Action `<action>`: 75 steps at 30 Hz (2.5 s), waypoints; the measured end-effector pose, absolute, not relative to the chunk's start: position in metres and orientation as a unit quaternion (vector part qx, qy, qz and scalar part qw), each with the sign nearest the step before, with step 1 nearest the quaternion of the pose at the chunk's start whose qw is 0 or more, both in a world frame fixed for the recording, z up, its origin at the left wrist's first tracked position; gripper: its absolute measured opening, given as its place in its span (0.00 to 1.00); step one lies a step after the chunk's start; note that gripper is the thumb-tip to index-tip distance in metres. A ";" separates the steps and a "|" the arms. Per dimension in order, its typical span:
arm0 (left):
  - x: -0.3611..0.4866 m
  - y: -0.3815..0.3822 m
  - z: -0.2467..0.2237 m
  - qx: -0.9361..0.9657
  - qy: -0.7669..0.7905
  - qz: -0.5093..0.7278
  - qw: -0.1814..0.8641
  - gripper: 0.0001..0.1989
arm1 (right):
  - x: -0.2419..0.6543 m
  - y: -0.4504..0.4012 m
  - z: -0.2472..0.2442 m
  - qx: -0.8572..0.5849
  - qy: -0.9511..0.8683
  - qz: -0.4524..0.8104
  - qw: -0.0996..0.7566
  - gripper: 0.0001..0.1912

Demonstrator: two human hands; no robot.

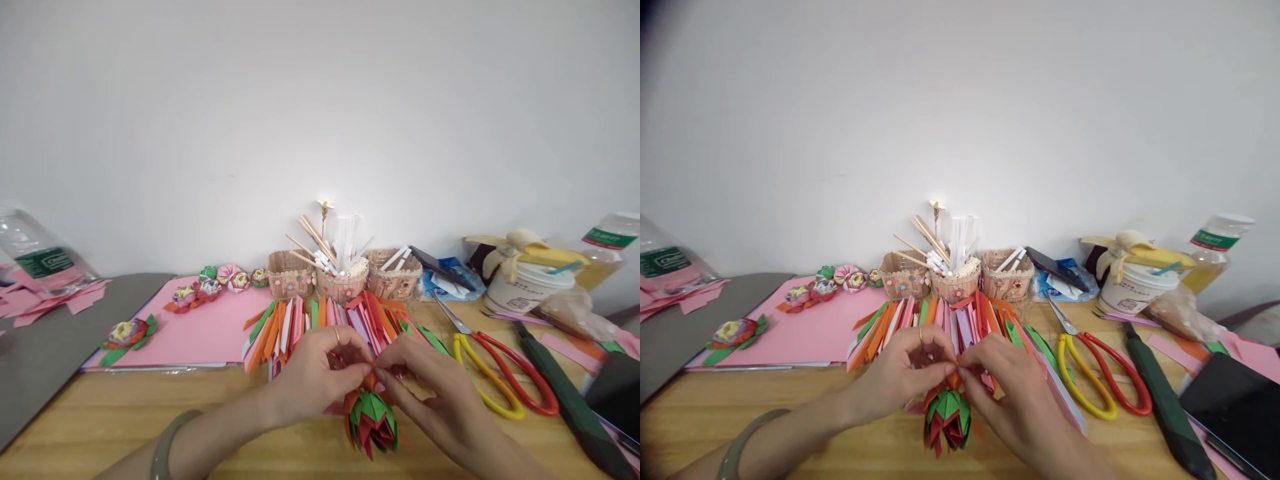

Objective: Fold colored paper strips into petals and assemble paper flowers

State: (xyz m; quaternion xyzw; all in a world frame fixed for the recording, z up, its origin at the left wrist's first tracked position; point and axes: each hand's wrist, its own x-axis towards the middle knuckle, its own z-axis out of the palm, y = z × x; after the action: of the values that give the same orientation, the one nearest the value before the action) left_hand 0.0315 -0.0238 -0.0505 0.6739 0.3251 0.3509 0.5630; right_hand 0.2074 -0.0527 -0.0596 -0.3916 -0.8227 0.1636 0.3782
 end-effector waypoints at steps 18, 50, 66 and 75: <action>0.029 -0.016 -0.045 0.603 0.348 0.332 0.636 0.05 | 0.206 -0.047 -0.056 -0.446 -0.727 0.392 0.345 0.06; 0.034 -0.019 -0.058 0.694 0.386 0.368 0.483 0.02 | 0.201 -0.051 -0.066 -0.468 -0.778 0.188 0.374 0.03; 0.031 -0.017 -0.053 0.666 0.409 0.330 0.528 0.02 | 0.204 -0.046 -0.063 -0.469 -0.782 0.218 0.349 0.04; 0.027 -0.010 -0.050 0.584 0.361 0.356 0.634 0.12 | 0.208 -0.047 -0.066 -0.450 -0.786 0.167 0.390 0.04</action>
State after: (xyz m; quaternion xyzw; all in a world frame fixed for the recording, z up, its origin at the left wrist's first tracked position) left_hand 0.0273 -0.0101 -0.0501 0.5837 0.3613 0.3558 0.6342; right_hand 0.2078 -0.0474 -0.0658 -0.4497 -0.7859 0.1672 0.3901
